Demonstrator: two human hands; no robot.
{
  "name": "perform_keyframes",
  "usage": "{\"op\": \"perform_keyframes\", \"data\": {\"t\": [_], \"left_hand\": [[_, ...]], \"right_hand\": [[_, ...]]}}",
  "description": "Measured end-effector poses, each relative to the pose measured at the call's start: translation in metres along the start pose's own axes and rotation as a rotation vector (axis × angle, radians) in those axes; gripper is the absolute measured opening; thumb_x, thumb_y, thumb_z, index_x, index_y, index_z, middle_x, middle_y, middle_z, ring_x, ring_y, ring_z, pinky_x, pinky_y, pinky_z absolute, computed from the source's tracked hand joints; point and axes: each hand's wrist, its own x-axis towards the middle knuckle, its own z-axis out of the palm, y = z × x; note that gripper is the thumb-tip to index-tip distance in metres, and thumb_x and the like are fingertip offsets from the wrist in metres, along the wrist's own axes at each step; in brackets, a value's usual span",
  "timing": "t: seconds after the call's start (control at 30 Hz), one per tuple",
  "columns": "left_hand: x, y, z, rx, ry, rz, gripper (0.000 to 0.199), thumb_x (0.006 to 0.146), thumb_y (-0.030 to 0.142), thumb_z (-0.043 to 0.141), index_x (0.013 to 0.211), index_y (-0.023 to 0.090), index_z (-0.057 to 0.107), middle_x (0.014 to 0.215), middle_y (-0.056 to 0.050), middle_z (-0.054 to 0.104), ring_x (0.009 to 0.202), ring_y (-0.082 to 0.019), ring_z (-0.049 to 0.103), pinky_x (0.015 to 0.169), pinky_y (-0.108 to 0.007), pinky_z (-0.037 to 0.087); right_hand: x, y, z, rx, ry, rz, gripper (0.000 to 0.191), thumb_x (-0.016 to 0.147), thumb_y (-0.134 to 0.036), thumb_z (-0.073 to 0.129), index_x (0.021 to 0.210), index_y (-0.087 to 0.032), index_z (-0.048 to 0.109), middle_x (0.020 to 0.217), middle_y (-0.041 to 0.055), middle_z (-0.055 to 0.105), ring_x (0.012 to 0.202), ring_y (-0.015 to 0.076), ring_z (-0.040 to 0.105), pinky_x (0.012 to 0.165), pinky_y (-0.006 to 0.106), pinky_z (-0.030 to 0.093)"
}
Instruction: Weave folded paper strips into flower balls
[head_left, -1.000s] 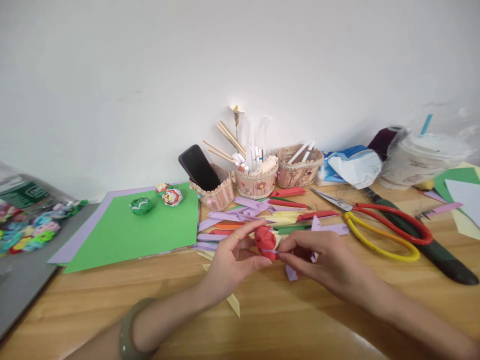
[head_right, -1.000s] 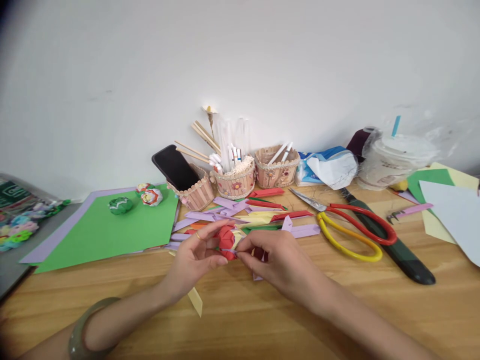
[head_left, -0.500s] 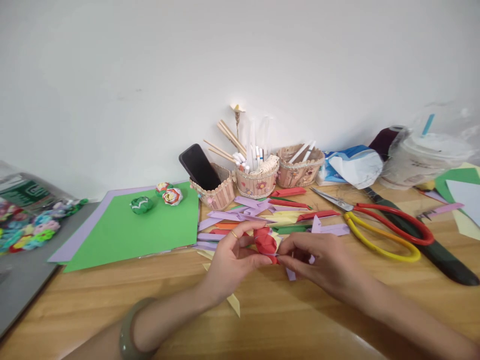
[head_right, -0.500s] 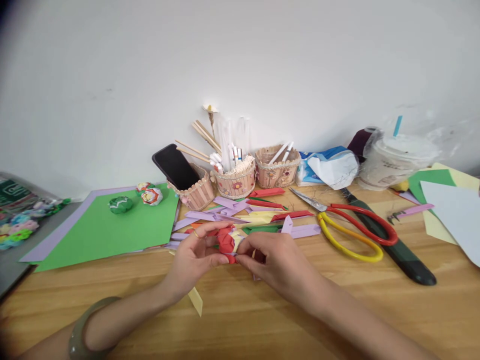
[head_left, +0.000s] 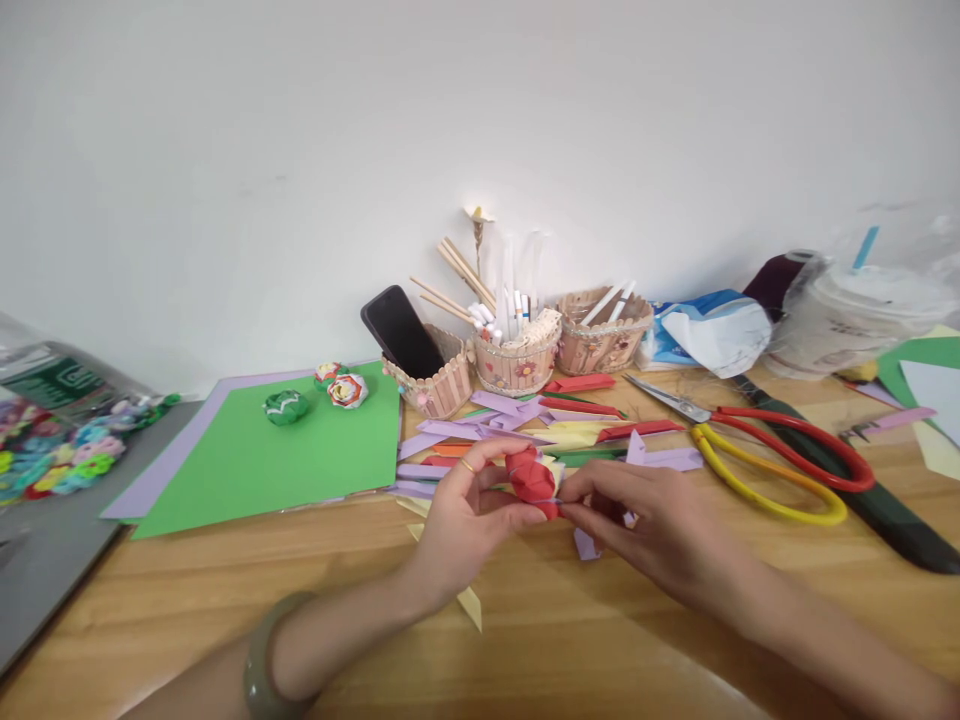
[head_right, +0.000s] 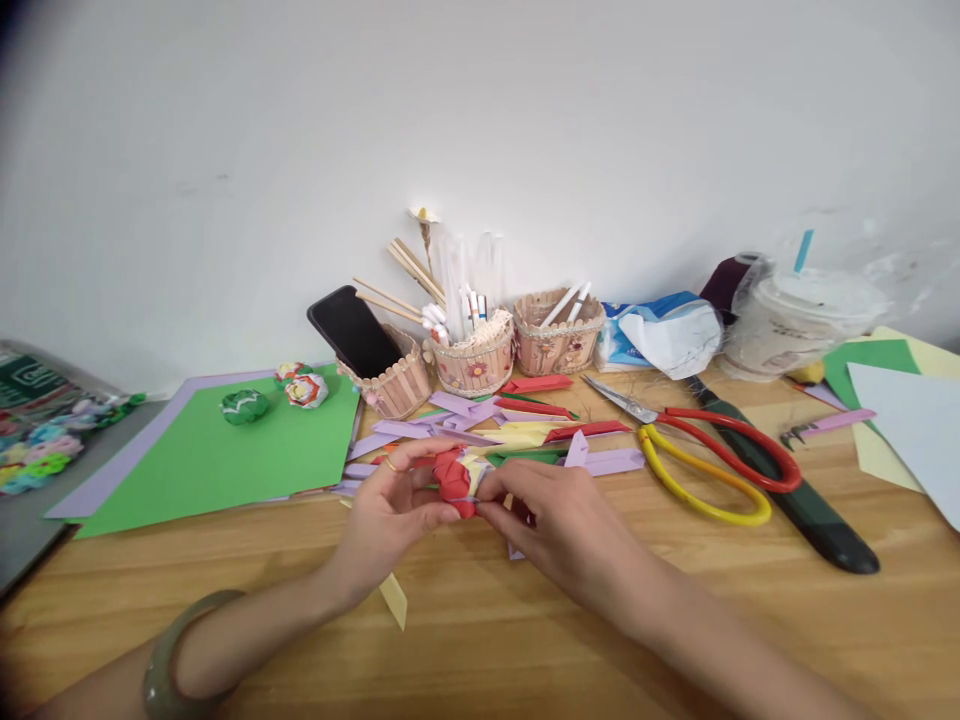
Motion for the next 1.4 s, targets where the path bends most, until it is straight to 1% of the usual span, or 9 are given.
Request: {"op": "perform_keyframes", "data": {"t": [0.2, 0.33, 0.43, 0.57, 0.67, 0.87, 1.07, 1.2, 1.4], "left_hand": [[-0.0013, -0.0023, -0.0001, 0.04, -0.003, 0.041, 0.046, 0.061, 0.017, 0.076, 0.102, 0.024, 0.057, 0.107, -0.004, 0.058, 0.092, -0.017, 0.056, 0.074, -0.03, 0.051], [-0.0009, -0.0016, -0.0002, 0.024, -0.017, 0.045, 0.052, 0.059, 0.016, 0.077, 0.105, 0.025, 0.056, 0.098, -0.003, 0.061, 0.09, -0.017, 0.056, 0.074, -0.029, 0.049], [-0.0005, -0.0004, -0.0003, -0.029, -0.013, 0.03, 0.052, 0.059, 0.018, 0.078, 0.105, 0.025, 0.056, 0.091, -0.001, 0.062, 0.081, -0.015, 0.058, 0.072, -0.028, 0.049], [0.001, 0.0002, -0.0006, -0.082, 0.013, 0.044, 0.052, 0.056, 0.019, 0.079, 0.102, 0.025, 0.056, 0.095, -0.001, 0.061, 0.079, -0.014, 0.059, 0.07, -0.027, 0.048], [0.0019, -0.0006, -0.0005, -0.096, 0.024, 0.065, 0.051, 0.056, 0.019, 0.08, 0.101, 0.024, 0.056, 0.103, -0.002, 0.059, 0.085, -0.015, 0.058, 0.07, -0.026, 0.048], [0.0015, -0.0035, -0.0015, -0.116, -0.002, 0.099, 0.05, 0.058, 0.018, 0.078, 0.101, 0.027, 0.056, 0.104, -0.001, 0.059, 0.087, -0.014, 0.059, 0.073, -0.025, 0.048], [0.0006, -0.0031, -0.0017, -0.102, -0.016, 0.096, 0.049, 0.06, 0.018, 0.078, 0.102, 0.026, 0.056, 0.104, -0.001, 0.06, 0.085, -0.014, 0.06, 0.071, -0.025, 0.048], [-0.0011, -0.0022, 0.0002, -0.08, -0.043, 0.078, 0.049, 0.06, 0.018, 0.077, 0.103, 0.026, 0.055, 0.098, -0.001, 0.061, 0.08, -0.013, 0.06, 0.069, -0.024, 0.049], [-0.0028, -0.0027, 0.0012, -0.038, -0.019, 0.106, 0.048, 0.059, 0.014, 0.077, 0.1, 0.026, 0.055, 0.115, -0.002, 0.056, 0.093, -0.015, 0.057, 0.073, -0.024, 0.05]], "right_hand": [[0.0018, -0.0041, -0.0009, 0.043, 0.014, 0.044, 0.011, 0.081, -0.014, 0.054, 0.071, -0.017, 0.059, 0.056, -0.0028, 0.058, 0.047, 0.0077, 0.051, 0.044, 0.017, 0.037], [0.0019, -0.0062, -0.0014, 0.036, 0.095, -0.051, 0.01, 0.082, -0.014, 0.054, 0.074, -0.016, 0.061, 0.059, -0.0008, 0.06, 0.049, 0.0081, 0.052, 0.044, 0.017, 0.04], [0.0012, -0.0066, -0.0004, 0.037, 0.186, -0.134, 0.008, 0.081, -0.013, 0.056, 0.082, -0.017, 0.062, 0.064, 0.0002, 0.062, 0.05, 0.008, 0.053, 0.045, 0.017, 0.042], [-0.0008, -0.0053, 0.0022, 0.056, 0.299, -0.191, 0.016, 0.08, -0.008, 0.056, 0.09, -0.019, 0.06, 0.067, -0.0008, 0.062, 0.051, 0.0072, 0.053, 0.045, 0.016, 0.043], [-0.0028, -0.0046, 0.0042, 0.017, 0.327, -0.232, 0.021, 0.08, -0.005, 0.055, 0.095, -0.019, 0.058, 0.07, -0.0003, 0.064, 0.052, 0.0072, 0.055, 0.045, 0.016, 0.044], [-0.0073, -0.0066, 0.0041, -0.18, 0.335, -0.37, 0.023, 0.081, -0.008, 0.054, 0.101, -0.019, 0.057, 0.075, 0.0024, 0.068, 0.061, 0.0108, 0.062, 0.052, 0.021, 0.047], [-0.0056, -0.0069, 0.0025, -0.115, 0.359, -0.324, 0.022, 0.081, -0.006, 0.054, 0.098, -0.02, 0.055, 0.075, 0.0017, 0.066, 0.056, 0.0085, 0.058, 0.049, 0.018, 0.046], [-0.0039, -0.0068, 0.004, -0.064, 0.303, -0.288, 0.016, 0.08, -0.008, 0.055, 0.092, -0.019, 0.055, 0.069, -0.0003, 0.061, 0.051, 0.0069, 0.053, 0.046, 0.018, 0.043], [-0.0025, -0.0047, 0.0072, -0.094, 0.276, -0.216, 0.009, 0.081, -0.01, 0.054, 0.083, -0.018, 0.056, 0.065, -0.0009, 0.059, 0.049, 0.0067, 0.051, 0.044, 0.017, 0.041]]}}
